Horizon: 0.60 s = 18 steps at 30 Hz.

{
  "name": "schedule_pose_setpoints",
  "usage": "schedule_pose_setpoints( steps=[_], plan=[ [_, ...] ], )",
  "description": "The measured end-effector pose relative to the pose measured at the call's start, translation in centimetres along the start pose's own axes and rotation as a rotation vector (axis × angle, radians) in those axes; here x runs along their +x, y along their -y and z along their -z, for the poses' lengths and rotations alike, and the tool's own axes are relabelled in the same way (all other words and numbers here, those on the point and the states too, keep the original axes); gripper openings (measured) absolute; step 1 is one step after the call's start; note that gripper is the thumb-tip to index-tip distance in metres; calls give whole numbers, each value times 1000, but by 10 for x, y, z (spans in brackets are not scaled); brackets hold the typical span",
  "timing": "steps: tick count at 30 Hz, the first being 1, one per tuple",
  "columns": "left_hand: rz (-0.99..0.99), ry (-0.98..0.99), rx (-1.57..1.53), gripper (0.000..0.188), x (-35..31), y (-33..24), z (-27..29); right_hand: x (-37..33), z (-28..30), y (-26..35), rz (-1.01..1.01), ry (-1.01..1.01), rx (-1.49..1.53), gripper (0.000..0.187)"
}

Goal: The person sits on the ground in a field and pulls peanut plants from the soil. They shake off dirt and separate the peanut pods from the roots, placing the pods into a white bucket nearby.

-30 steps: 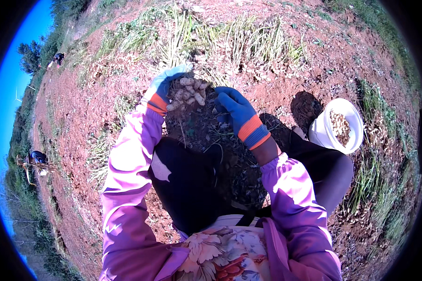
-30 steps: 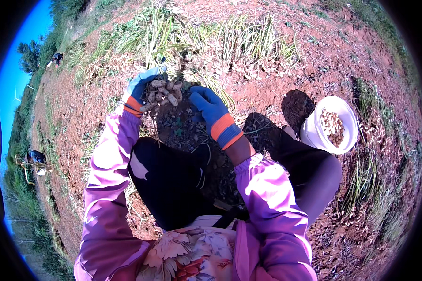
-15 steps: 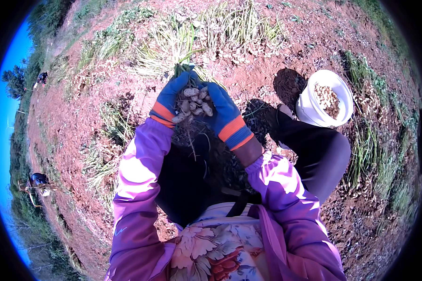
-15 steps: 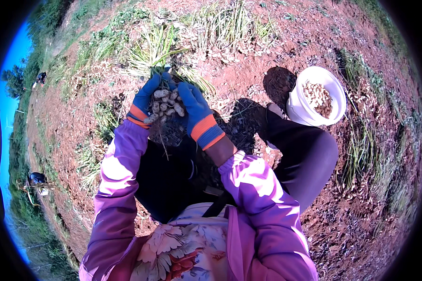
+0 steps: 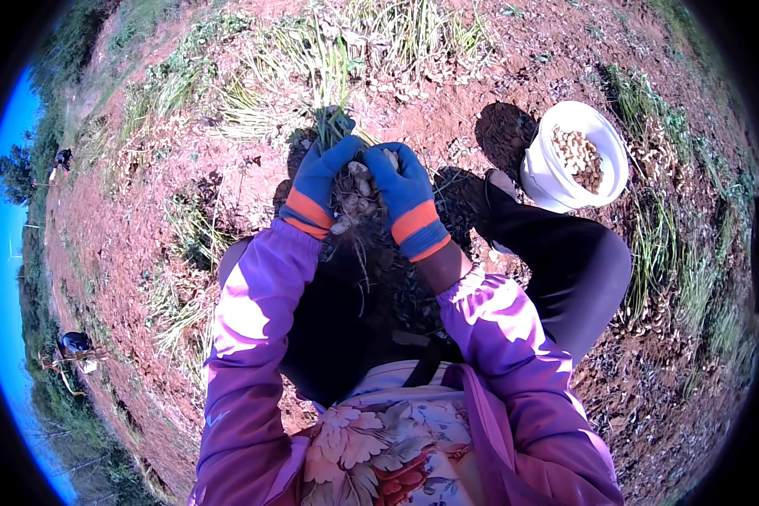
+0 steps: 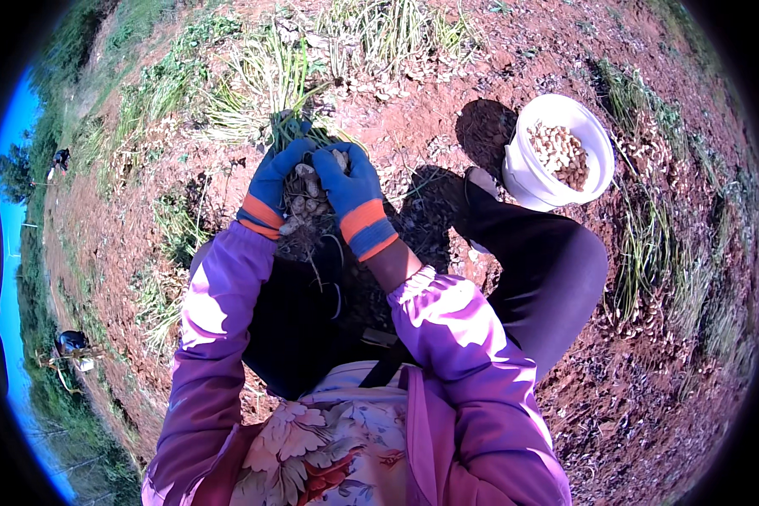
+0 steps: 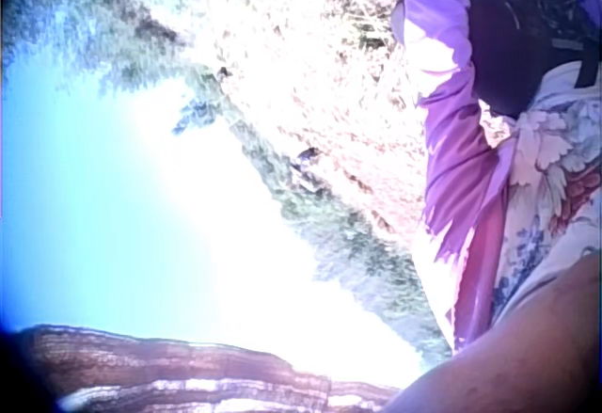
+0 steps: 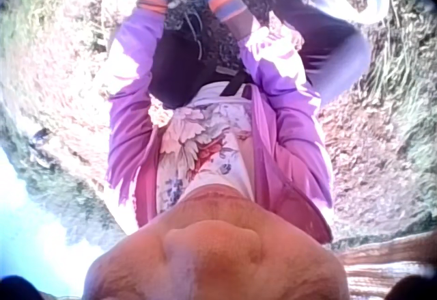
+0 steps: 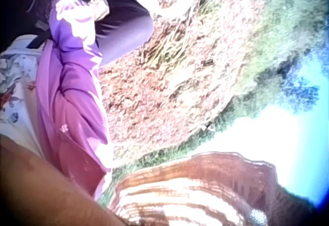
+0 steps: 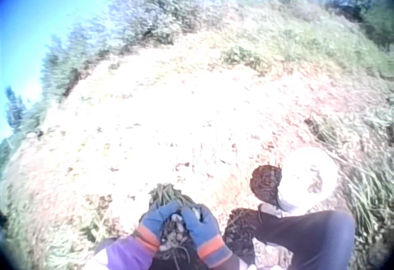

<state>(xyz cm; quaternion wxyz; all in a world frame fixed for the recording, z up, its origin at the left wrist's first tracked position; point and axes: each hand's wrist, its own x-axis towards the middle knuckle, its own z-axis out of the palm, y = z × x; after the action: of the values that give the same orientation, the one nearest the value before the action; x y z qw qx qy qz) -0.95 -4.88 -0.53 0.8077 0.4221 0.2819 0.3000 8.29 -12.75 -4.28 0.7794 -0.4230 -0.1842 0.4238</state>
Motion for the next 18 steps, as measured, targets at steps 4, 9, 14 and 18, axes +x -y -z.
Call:
schedule_pose_setpoints(
  steps=[4, 9, 14, 18],
  plan=[
    [8, -41, 39, 26, 3, 10, -5, 5, 8, -1, 79, -33, -27, 19],
    [13, -20, -110, 32, 6, 22, -8, 8, 18, 3, 43, -41, -94, 22],
    [62, -42, -237, 33, 10, 33, -13, 8, 21, 15, -64, -100, -87, 23],
    [59, -25, -256, 32, 7, 34, -20, 9, 24, 20, -66, -93, -57, 20]
  ],
)
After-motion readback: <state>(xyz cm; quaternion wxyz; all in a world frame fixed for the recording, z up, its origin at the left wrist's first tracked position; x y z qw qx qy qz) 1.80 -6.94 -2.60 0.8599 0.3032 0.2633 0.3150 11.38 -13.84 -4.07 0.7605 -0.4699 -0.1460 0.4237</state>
